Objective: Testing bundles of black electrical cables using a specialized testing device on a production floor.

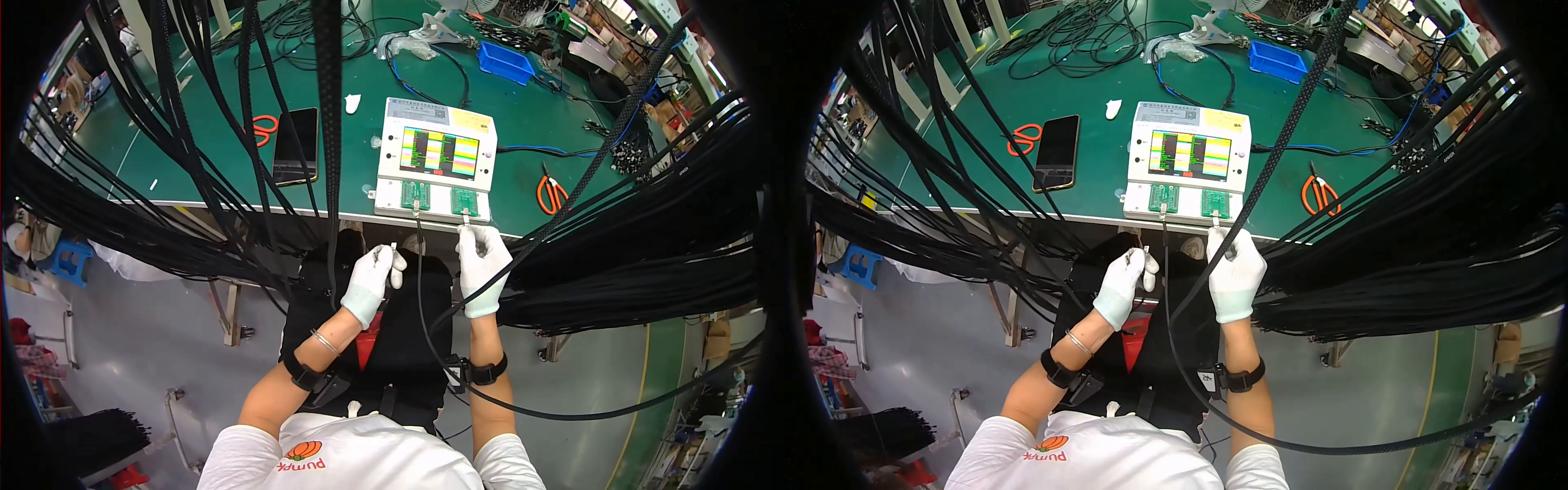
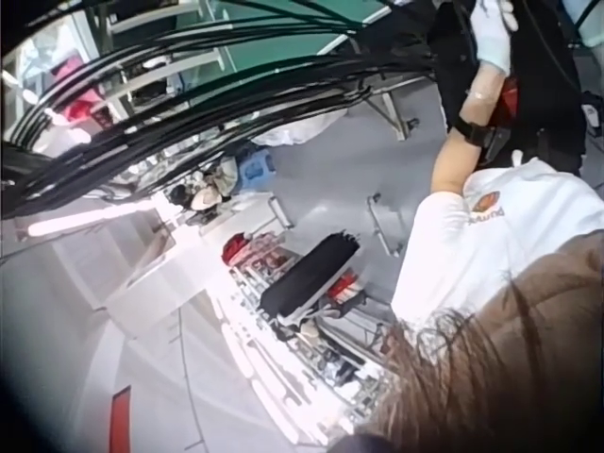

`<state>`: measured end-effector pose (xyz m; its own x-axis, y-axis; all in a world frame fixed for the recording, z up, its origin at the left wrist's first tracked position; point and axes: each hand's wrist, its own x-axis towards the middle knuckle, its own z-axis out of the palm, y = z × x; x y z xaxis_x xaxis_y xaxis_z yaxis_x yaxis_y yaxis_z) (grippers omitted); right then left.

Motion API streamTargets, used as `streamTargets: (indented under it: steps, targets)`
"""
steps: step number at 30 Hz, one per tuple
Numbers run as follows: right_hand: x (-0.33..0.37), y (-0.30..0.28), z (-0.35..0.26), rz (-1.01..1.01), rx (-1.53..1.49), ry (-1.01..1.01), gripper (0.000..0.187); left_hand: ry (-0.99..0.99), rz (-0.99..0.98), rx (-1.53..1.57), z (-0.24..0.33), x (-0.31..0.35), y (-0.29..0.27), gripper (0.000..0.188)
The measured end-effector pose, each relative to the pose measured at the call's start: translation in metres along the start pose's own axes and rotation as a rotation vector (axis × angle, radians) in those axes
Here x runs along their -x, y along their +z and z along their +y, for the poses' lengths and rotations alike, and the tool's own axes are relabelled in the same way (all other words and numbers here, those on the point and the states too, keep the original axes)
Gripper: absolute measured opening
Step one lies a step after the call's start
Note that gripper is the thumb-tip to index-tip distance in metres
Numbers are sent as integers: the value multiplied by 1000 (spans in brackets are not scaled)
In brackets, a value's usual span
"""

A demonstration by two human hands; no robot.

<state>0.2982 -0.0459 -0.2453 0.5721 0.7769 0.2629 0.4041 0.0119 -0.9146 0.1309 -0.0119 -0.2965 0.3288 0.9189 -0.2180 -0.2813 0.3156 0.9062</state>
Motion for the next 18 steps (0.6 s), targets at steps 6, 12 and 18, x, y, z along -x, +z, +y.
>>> streamTargets:
  steps: [6,12,18]
  targets:
    - [2,4,-1,30,-17,-26,16,-354,-15,102,-7,6,-13,33]
    - [-5,11,-7,67,29,-56,17,-85,-526,-542,-42,39,15,14]
    - [-11,-38,-48,-37,444,-364,16,197,-878,-927,-33,74,77,28]
